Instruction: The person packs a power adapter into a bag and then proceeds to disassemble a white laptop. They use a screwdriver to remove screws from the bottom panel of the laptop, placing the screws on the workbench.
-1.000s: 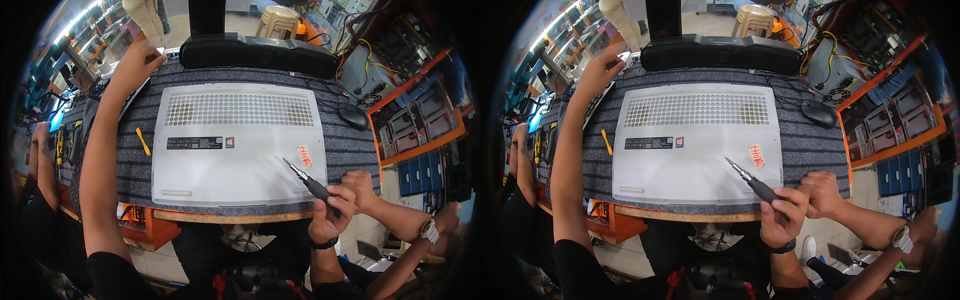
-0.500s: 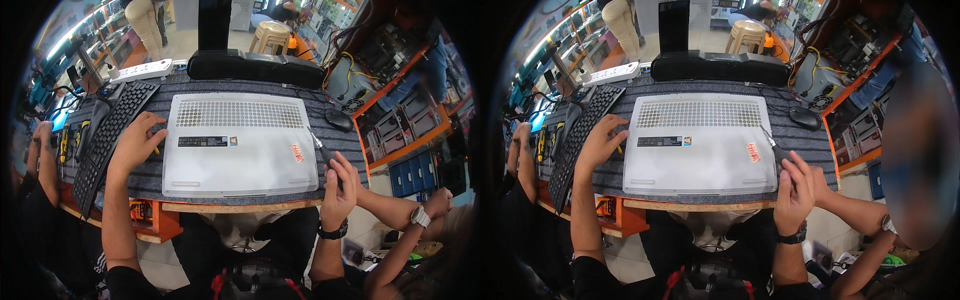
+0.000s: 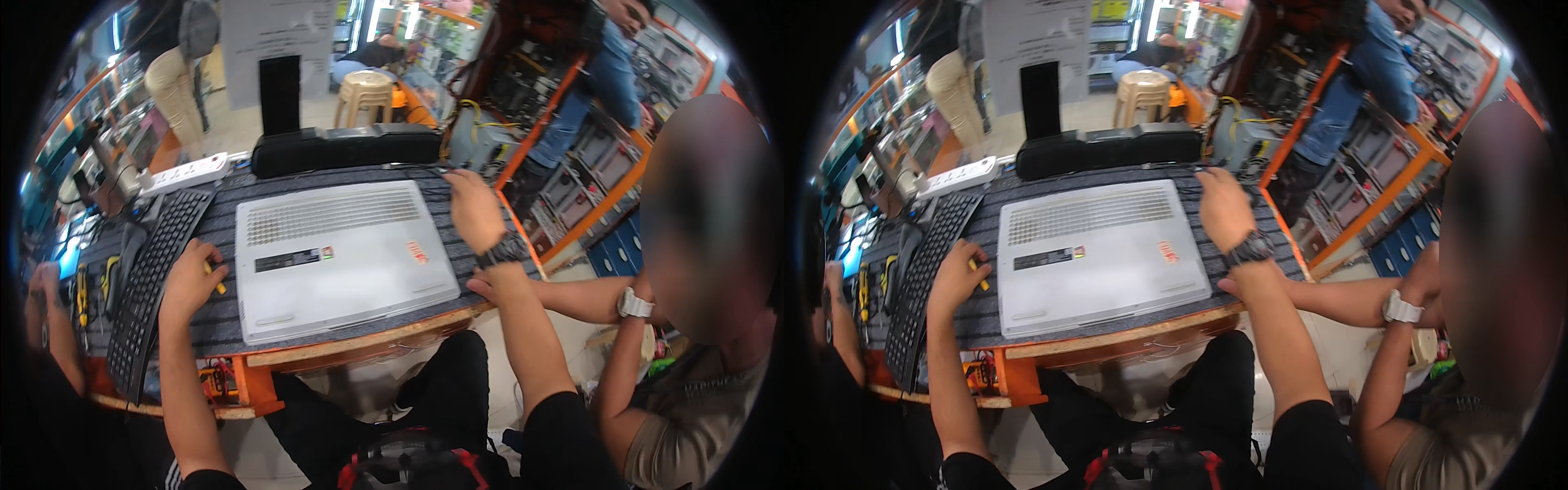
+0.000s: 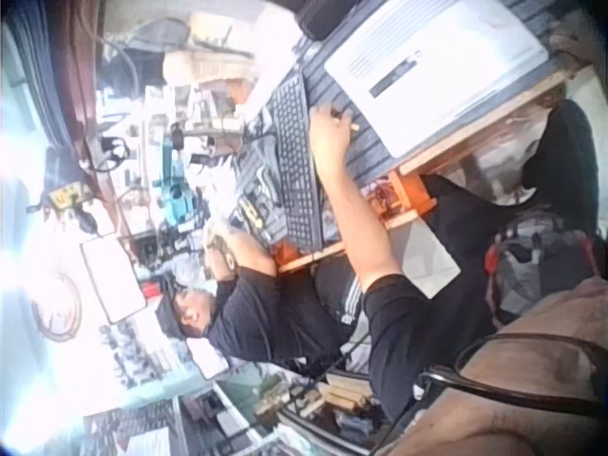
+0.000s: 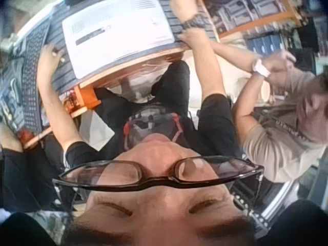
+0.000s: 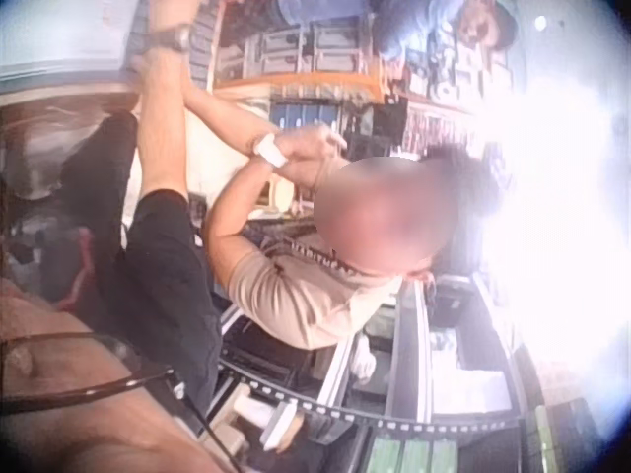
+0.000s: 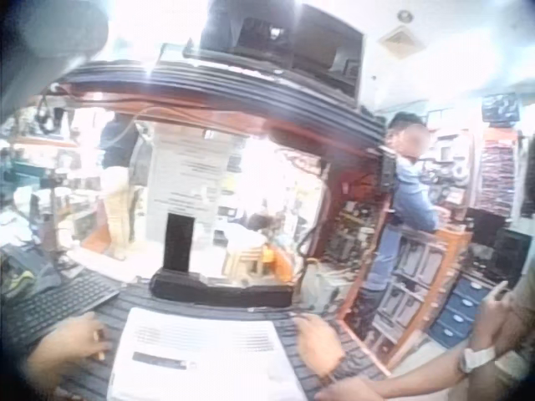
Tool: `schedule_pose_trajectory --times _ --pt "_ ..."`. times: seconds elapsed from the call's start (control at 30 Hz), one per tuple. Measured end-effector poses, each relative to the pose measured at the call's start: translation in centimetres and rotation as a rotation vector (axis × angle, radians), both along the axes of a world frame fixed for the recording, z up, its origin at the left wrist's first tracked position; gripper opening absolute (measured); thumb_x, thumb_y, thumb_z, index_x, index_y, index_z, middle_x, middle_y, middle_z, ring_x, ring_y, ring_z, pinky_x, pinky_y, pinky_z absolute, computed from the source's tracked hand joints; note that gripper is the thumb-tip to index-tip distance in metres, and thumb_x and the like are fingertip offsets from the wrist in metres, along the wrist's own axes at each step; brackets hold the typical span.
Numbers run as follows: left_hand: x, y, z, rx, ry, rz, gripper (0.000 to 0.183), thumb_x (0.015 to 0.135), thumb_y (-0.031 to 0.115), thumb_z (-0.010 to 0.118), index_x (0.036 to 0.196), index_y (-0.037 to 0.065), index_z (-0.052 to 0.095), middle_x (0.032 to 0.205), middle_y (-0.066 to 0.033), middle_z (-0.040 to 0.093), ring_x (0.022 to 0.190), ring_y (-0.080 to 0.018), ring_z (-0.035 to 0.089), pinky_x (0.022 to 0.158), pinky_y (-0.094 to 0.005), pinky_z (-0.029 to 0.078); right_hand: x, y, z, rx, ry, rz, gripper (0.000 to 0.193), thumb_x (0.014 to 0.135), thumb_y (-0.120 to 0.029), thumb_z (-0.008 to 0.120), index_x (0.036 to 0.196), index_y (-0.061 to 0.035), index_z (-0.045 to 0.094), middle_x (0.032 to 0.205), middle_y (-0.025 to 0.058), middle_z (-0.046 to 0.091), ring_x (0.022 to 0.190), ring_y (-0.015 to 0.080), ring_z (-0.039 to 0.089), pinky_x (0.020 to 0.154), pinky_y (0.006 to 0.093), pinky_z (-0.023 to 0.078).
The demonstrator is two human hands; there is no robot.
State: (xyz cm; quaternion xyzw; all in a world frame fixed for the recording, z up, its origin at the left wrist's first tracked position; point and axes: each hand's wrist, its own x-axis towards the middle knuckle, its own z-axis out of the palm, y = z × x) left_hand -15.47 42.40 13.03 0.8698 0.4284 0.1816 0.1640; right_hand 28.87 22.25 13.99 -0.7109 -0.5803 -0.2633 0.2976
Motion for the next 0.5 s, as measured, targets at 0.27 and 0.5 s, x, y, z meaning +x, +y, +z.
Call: schedule_pose_trajectory --times 0.27,0.5 --pt "-2.6 2.6 -2.5 0.028 -0.052 -0.115 0.020 0.073 -0.004 0.066 0.093 -0.001 0.061 0.094 -0.0167 0.056 0.089 -0.0363 0.061 0.078 -0.0422 0.049 -0.9 3.0 -1.3 -0.632 0.096 -0.249 0.028 0.091 -0.005 0.059 0.118 -0.0002 0.064 0.117 0.0259 0.059 0.107 0.0401 0.067 0.085 0.0453 0.059" --pt "-1.6 1.1 -1.4 0.029 -0.069 -0.081 0.043 0.071 -0.006 0.061 0.113 0.002 0.057 0.107 -0.0185 0.056 0.098 -0.0420 0.061 0.083 -0.0476 0.049 -1.0 2.1 -0.9 -0.686 0.005 -0.293 0.029 0.088 -0.006 0.061 0.117 -0.0046 0.066 0.114 0.0218 0.062 0.104 0.0384 0.067 0.085 0.0457 0.058"
